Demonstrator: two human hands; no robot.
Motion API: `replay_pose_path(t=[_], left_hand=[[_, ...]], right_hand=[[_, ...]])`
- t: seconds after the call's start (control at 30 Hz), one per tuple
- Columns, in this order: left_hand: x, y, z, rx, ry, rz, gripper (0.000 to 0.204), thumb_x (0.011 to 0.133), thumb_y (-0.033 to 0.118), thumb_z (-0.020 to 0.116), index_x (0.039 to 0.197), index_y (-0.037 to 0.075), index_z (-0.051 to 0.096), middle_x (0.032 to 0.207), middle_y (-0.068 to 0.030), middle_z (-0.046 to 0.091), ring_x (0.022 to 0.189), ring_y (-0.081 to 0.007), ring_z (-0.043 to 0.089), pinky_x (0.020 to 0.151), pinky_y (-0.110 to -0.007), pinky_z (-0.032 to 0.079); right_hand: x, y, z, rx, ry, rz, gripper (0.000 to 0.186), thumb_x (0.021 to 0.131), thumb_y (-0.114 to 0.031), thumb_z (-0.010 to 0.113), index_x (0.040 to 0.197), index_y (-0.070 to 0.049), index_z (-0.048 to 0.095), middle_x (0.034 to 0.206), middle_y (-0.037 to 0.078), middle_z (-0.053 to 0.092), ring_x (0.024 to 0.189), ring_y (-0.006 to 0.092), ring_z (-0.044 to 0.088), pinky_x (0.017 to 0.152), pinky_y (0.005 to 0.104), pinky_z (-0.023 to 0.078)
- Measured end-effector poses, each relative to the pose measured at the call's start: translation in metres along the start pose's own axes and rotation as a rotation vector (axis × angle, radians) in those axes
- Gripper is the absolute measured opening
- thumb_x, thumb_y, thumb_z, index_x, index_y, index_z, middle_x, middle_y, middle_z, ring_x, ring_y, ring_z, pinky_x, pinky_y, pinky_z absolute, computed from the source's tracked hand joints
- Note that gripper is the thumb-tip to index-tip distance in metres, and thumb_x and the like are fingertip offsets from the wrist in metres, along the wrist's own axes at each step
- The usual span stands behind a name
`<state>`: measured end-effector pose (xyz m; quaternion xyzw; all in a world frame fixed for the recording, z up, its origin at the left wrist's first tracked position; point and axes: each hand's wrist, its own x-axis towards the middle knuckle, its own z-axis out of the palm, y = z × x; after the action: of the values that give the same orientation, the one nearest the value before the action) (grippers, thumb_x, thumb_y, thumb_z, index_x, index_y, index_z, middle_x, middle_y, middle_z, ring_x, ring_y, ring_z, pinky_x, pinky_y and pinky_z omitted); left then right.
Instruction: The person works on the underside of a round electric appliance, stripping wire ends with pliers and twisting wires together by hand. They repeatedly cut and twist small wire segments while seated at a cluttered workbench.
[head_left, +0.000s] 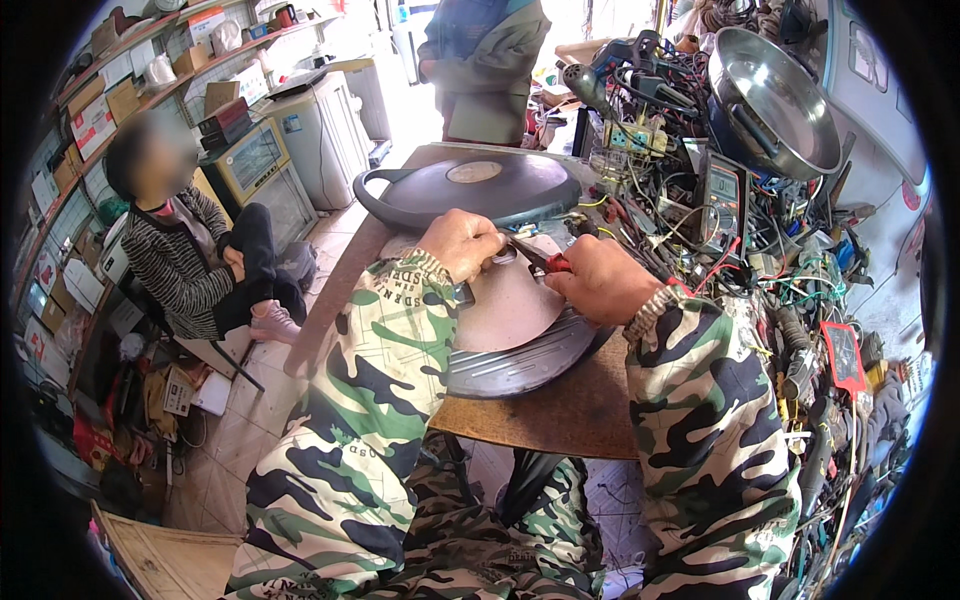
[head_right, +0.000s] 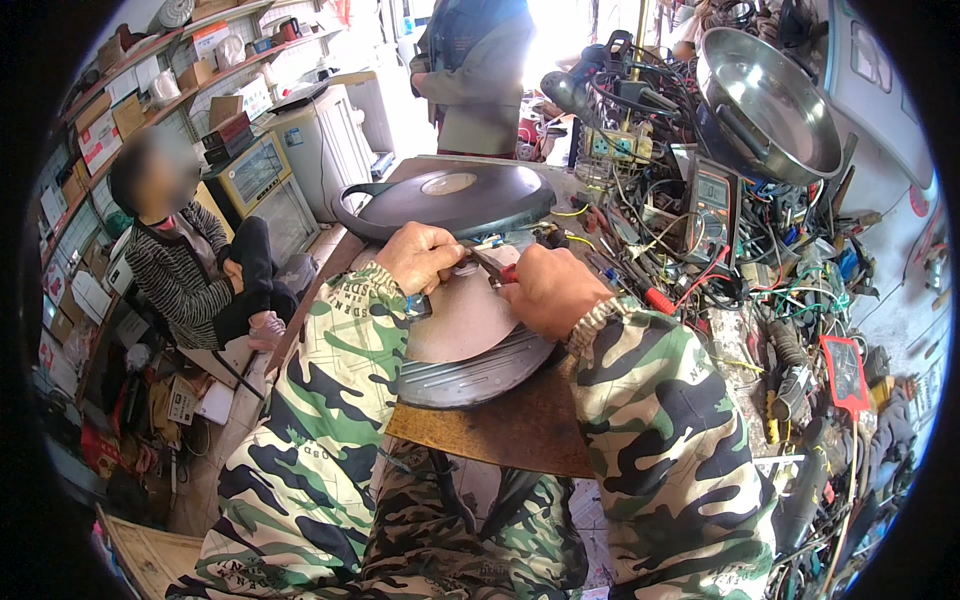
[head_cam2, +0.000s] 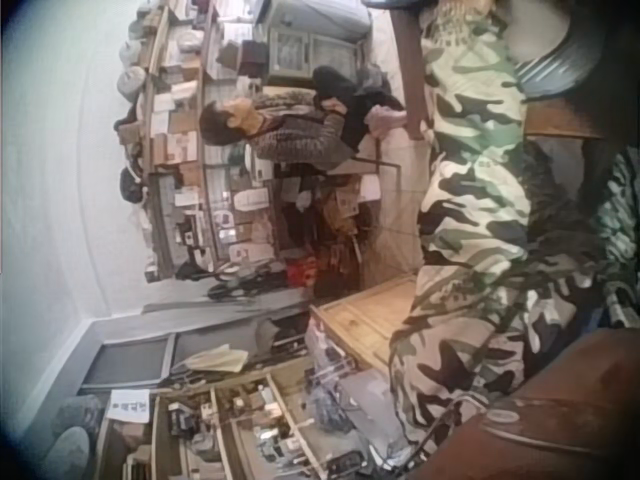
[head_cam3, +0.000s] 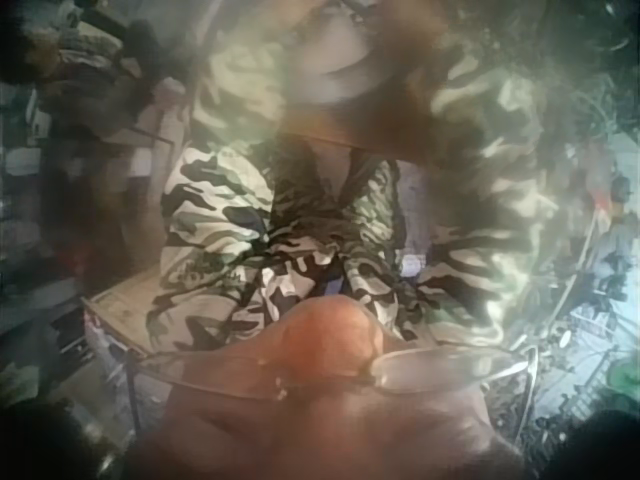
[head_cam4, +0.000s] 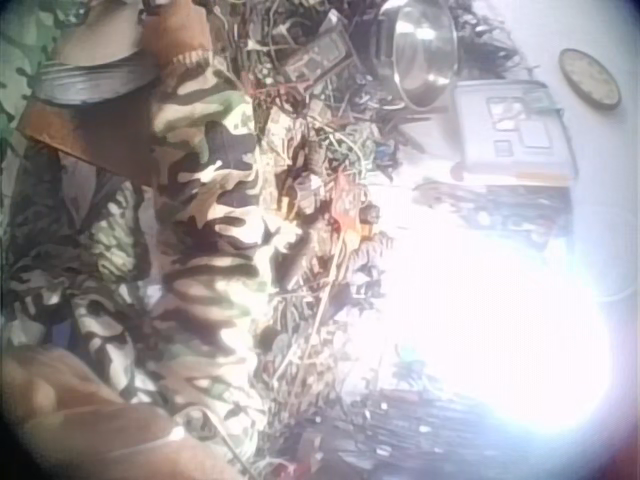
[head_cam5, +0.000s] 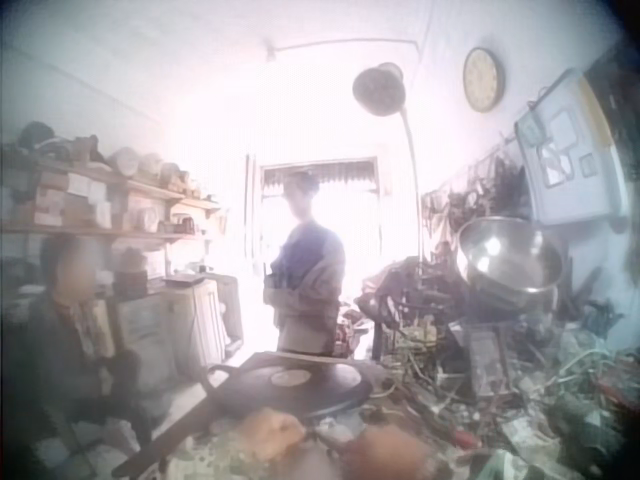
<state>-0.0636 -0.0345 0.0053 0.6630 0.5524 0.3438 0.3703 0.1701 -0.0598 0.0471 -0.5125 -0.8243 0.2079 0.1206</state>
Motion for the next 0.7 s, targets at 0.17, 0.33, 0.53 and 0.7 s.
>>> replay_pose_path(t=[0.17,0.33,0.53,0.7], left_hand=[[0.0,-0.002,-0.001,-0.017,-0.006,0.017,0.026,0.095,0.022,0.065,0.086,-0.002,0.069,0.067,-0.0055,0.061,0.047,-0.0094,0.051,0.044,-0.027,0.04],[0.0,-0.002,-0.002,0.025,-0.008,0.038,0.025,0.095,0.021,0.064,0.088,-0.003,0.07,0.069,-0.0059,0.063,0.047,-0.0096,0.051,0.045,-0.027,0.04],[-0.002,0.001,0.0,0.047,0.008,0.039,0.023,0.095,0.019,0.065,0.088,-0.003,0.071,0.069,-0.0055,0.063,0.048,-0.0092,0.051,0.045,-0.026,0.04],[0.003,-0.005,0.0,-0.023,-0.005,0.026,0.02,0.092,0.018,0.068,0.091,-0.002,0.073,0.07,-0.0051,0.067,0.051,-0.0097,0.055,0.048,-0.027,0.044]], right_hand=[[0.0,0.012,0.011,-0.01,0.089,-0.063,0.032,0.092,-0.022,0.067,0.083,0.008,0.071,0.064,0.014,0.07,0.056,0.023,0.071,0.054,0.0367,0.057],[0.001,0.006,-0.002,0.069,-0.055,0.073,0.039,0.084,-0.029,0.068,0.092,0.009,0.071,0.092,0.034,0.069,0.095,0.046,0.069,0.082,0.0497,0.056],[-0.006,0.002,-0.004,0.142,-0.075,0.091,0.034,0.088,-0.026,0.067,0.088,0.009,0.07,0.084,0.028,0.069,0.082,0.0384,0.07,0.073,0.0454,0.056],[-0.003,0.022,0.014,-0.172,0.211,-0.189,0.031,0.092,-0.022,0.065,0.079,0.005,0.07,0.066,0.015,0.07,0.057,0.0233,0.071,0.059,0.037,0.057]])
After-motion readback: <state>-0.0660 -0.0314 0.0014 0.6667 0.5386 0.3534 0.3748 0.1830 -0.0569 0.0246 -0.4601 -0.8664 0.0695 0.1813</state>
